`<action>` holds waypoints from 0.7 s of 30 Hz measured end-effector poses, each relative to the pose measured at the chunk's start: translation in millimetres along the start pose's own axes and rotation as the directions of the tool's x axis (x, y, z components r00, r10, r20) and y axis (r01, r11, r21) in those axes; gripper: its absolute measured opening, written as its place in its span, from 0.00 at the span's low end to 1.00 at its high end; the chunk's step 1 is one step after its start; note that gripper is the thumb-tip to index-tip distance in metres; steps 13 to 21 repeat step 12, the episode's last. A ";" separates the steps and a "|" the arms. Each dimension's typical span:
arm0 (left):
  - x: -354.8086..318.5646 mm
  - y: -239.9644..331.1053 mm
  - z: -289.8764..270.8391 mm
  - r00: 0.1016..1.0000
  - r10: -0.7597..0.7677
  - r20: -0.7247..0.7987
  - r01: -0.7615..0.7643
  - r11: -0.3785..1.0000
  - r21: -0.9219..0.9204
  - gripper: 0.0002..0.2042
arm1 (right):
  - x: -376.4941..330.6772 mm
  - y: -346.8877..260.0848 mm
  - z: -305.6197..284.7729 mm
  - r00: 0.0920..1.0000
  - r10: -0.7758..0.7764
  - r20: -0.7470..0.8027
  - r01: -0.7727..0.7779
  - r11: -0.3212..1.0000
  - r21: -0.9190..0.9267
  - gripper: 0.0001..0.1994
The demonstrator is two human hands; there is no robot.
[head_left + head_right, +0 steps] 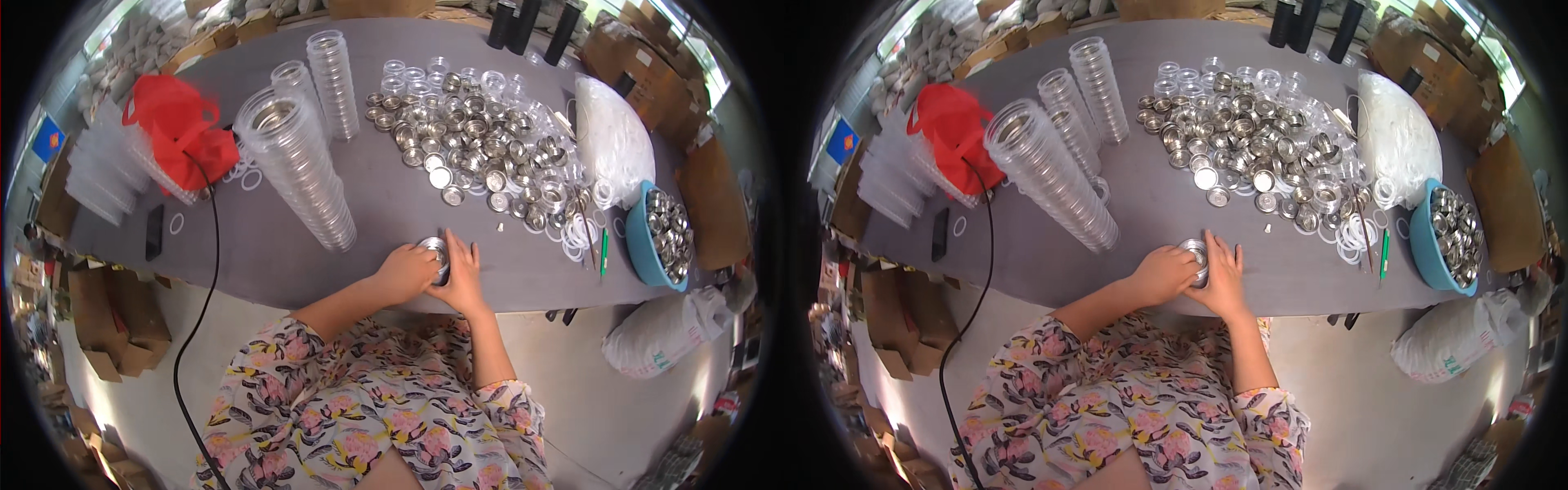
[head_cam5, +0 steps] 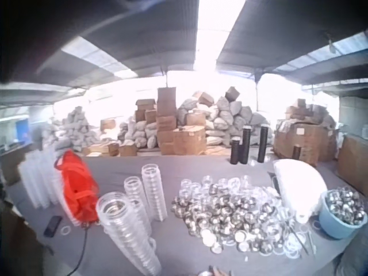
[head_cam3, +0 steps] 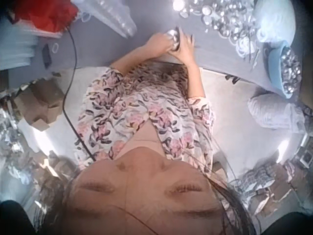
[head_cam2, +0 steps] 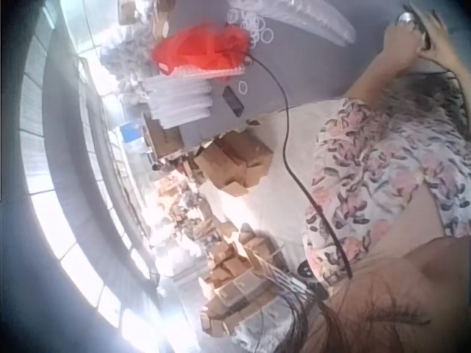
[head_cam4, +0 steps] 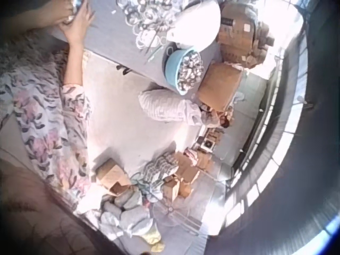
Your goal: The person assembles clear plastic containers by placing metal mesh filters and rubber seals into the bases. They then stack the assembled units and occasionally pick up new components from piles on the table.
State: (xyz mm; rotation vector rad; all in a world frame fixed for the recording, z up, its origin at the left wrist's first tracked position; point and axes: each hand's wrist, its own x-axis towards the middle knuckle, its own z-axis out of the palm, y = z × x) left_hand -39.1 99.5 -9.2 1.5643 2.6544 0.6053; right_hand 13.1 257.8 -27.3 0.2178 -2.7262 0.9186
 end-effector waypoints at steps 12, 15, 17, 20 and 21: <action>-4.0 -0.1 -7.9 0.978 -0.129 -0.165 0.083 0.962 -0.262 0.09 | -3.0 35.7 16.2 0.979 0.081 -0.187 0.081 0.689 0.720 0.40; -4.0 -0.1 -7.9 0.978 -0.129 -0.165 0.083 0.962 -0.262 0.09 | -3.0 35.7 16.2 0.979 0.081 -0.187 0.081 0.689 0.720 0.40; -4.0 -0.1 -7.9 0.978 -0.129 -0.165 0.083 0.962 -0.262 0.09 | -3.0 35.7 16.2 0.979 0.081 -0.187 0.081 0.689 0.720 0.40; -4.0 -0.1 -7.9 0.978 -0.129 -0.165 0.083 0.962 -0.262 0.09 | -3.0 35.7 16.2 0.979 0.081 -0.187 0.081 0.689 0.720 0.40; -4.0 -0.1 -7.9 0.978 -0.129 -0.165 0.083 0.962 -0.262 0.09 | -3.0 35.7 16.2 0.979 0.081 -0.187 0.081 0.689 0.720 0.40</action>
